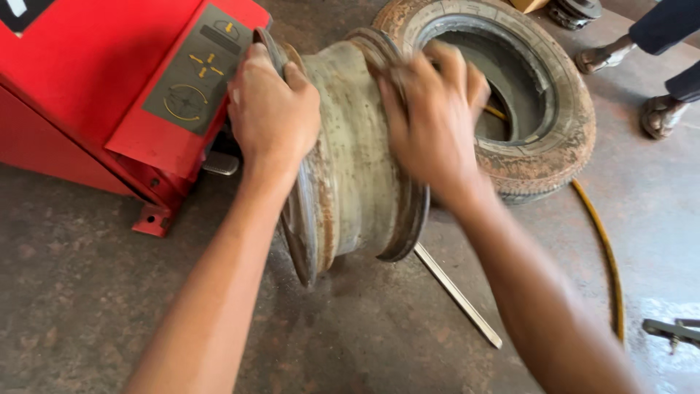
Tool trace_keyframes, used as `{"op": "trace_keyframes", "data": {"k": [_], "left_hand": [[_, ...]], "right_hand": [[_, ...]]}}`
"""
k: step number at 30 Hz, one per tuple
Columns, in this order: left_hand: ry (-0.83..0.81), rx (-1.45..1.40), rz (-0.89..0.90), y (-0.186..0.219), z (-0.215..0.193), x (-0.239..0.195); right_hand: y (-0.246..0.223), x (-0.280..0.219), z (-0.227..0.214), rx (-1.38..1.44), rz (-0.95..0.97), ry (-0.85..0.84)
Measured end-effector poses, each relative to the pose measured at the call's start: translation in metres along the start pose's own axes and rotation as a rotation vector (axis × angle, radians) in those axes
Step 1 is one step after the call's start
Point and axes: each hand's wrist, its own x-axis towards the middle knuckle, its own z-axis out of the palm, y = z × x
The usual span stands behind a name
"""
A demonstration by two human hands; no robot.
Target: The person scrubs a rusty metal wheel rim with a sanding block, rotating it to clean different sections. The rim is held against a red machine while the person works on its surface.
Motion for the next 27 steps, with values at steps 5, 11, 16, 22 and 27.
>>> {"op": "trace_keyframes", "data": {"k": [5,11,16,22,27], "left_hand": [[-0.019,0.025,-0.011,0.001,-0.003,0.008],[-0.023,0.009,-0.035,0.005,-0.003,-0.005],[-0.085,0.037,-0.07,0.013,-0.012,-0.005],[0.057,0.03,0.108,0.009,-0.015,-0.046],[0.02,0.085,0.08,0.017,-0.023,-0.052]], "right_hand": [[-0.021,-0.047,-0.018,-0.035,-0.012,-0.02],[-0.002,0.002,0.0,-0.048,-0.076,-0.031],[-0.014,-0.016,-0.019,0.014,-0.053,-0.068],[0.008,-0.002,-0.006,-0.013,-0.1,-0.043],[0.004,0.027,0.0,0.038,-0.178,-0.104]]}}
